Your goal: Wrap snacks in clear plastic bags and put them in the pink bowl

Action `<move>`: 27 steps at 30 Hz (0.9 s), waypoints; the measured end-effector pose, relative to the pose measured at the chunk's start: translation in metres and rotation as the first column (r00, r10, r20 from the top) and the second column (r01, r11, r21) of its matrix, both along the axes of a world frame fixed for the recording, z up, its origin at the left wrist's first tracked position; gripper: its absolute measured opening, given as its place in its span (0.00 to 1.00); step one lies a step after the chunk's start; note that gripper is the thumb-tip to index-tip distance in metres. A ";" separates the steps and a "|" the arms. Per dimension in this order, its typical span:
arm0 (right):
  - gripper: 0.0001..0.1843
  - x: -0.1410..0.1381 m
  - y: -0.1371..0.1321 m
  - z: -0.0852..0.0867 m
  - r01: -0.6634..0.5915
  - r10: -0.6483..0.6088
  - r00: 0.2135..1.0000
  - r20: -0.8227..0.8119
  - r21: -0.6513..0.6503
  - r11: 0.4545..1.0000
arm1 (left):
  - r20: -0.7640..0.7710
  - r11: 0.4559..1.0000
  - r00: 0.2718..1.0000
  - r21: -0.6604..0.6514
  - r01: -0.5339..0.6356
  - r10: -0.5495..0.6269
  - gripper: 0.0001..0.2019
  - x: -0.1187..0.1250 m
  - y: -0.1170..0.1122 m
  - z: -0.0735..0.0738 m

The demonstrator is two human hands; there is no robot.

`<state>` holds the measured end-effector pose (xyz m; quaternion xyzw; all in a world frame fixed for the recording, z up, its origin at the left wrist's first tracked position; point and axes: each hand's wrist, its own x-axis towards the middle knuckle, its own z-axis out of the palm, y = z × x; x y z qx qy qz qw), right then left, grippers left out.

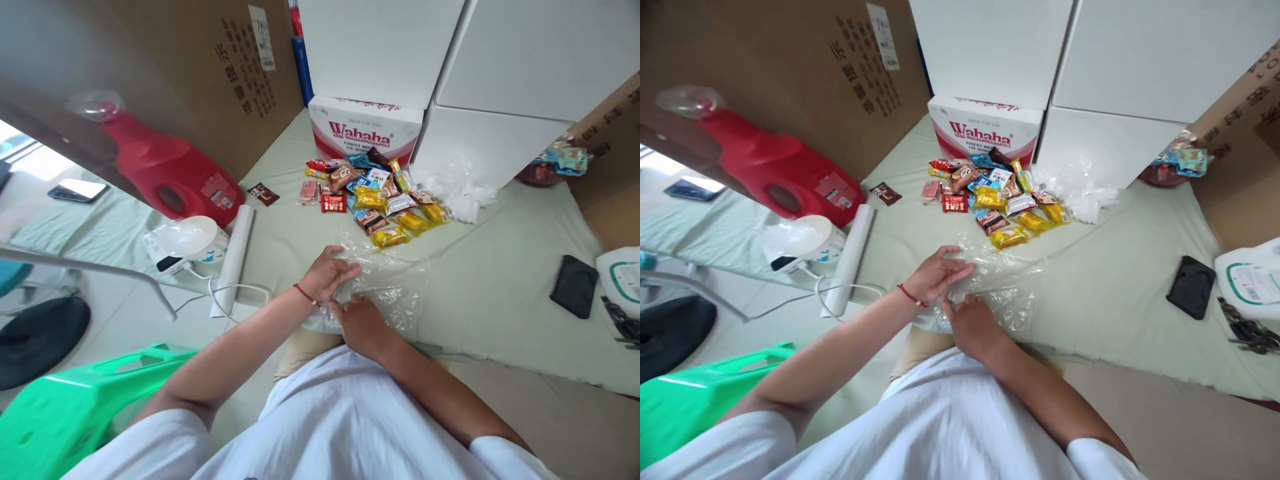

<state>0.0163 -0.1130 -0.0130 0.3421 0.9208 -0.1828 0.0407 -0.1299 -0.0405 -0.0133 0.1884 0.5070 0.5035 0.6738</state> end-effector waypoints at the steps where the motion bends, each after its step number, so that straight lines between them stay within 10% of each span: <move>1: 0.30 0.001 -0.002 0.002 -0.017 0.016 0.999 -0.040 -0.016 1.000 | -0.121 0.994 0.993 0.108 0.004 0.009 0.26 0.007 -0.004 -0.006; 5: 0.20 0.021 -0.001 0.010 -0.042 -0.006 0.945 -0.326 -0.140 0.989 | -0.580 0.879 0.814 0.398 0.262 0.021 0.12 0.017 -0.021 -0.031; 10: 0.23 0.072 0.022 -0.010 0.381 -0.322 0.871 -0.372 0.095 0.920 | -0.968 0.552 0.212 0.250 0.795 0.133 0.15 0.003 -0.030 -0.043; 14: 0.26 0.121 0.027 -0.032 0.340 -0.309 0.900 -0.307 0.052 0.939 | -0.977 0.675 -0.121 0.031 0.737 0.177 0.24 -0.011 -0.025 -0.036; 17: 0.21 0.155 0.047 -0.022 0.210 -0.244 0.907 -0.344 -0.135 0.968 | -0.970 0.704 -0.203 -0.050 0.708 0.135 0.30 -0.022 -0.020 -0.034; 20: 0.18 0.169 0.111 0.007 0.335 -0.384 0.844 -0.374 -0.190 0.923 | -0.962 0.683 -0.241 -0.091 0.725 0.128 0.36 -0.028 -0.019 -0.035; 27: 0.21 0.080 0.323 0.047 0.693 -0.680 0.714 -0.166 0.299 0.656 | -0.954 0.663 -0.267 -0.111 0.740 0.138 0.37 -0.031 -0.020 -0.034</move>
